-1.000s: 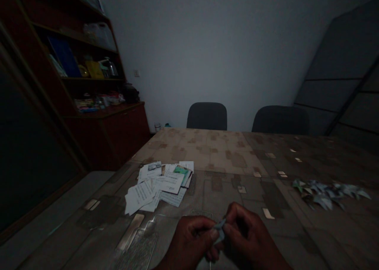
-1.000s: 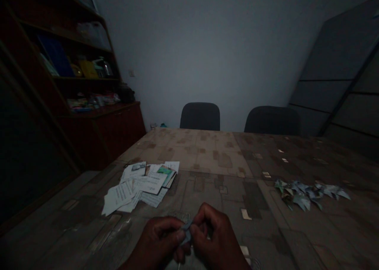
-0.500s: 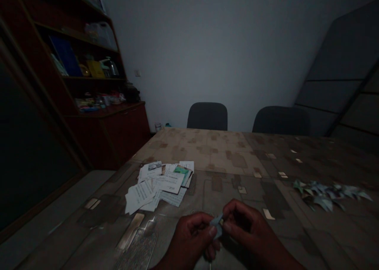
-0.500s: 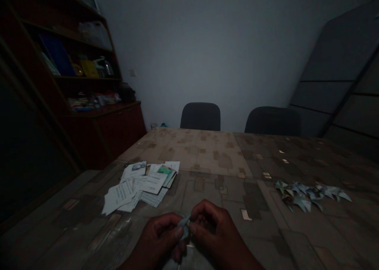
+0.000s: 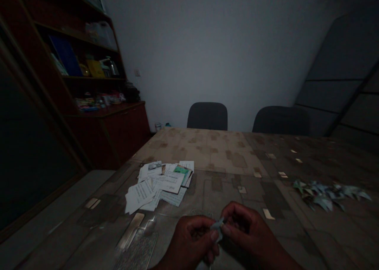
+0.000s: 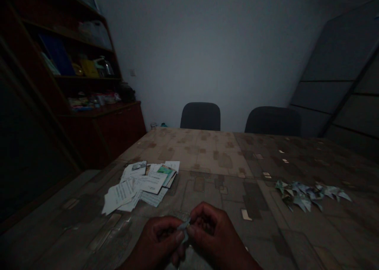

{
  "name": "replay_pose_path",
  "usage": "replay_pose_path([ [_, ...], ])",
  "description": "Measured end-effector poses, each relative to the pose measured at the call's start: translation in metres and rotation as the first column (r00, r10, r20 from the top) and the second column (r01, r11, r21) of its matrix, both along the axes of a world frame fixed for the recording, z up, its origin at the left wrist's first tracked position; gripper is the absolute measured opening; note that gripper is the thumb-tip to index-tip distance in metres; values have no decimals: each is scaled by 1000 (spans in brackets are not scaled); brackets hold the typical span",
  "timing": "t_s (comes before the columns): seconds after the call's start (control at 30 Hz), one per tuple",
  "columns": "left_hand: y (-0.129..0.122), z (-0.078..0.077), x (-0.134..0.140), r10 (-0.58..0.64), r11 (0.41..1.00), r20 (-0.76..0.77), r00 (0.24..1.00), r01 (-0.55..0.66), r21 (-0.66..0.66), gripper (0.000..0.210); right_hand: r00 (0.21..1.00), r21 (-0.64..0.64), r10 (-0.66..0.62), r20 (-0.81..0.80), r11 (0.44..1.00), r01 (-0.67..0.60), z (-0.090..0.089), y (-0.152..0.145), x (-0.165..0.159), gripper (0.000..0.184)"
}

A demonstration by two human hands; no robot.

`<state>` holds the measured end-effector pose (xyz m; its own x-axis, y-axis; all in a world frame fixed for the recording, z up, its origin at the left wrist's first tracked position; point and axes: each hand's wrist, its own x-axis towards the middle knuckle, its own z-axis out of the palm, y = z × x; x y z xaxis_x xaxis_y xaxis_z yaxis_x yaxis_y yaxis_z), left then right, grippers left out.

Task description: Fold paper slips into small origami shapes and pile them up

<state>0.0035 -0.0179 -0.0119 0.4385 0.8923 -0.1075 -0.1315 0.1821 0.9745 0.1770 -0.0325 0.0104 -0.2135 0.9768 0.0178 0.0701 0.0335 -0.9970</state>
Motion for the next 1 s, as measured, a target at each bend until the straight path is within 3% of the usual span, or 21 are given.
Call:
replay_pose_path([
  [0.3,0,3,1,7,1000,-41,999,-7,-18,63,996,9,-93,12,996,93,4,-7,-9,33],
  [0.5,2,-3,-2,-51,997,-19,999,52,64,54,980,75,-134,144,989,125,8,-9,-11,23],
  [0.73,4,-2,-3,-42,998,-43,998,44,50,54,959,159,-99,265,986,58,8,-6,-6,12],
  [0.87,6,-4,-2,-60,996,-37,997,63,60,55,954,191,-77,288,981,22,8,-5,-3,19],
  [1.0,8,-8,-1,-66,998,-23,998,67,11,54,968,120,-56,246,992,27,5,-2,-1,30],
])
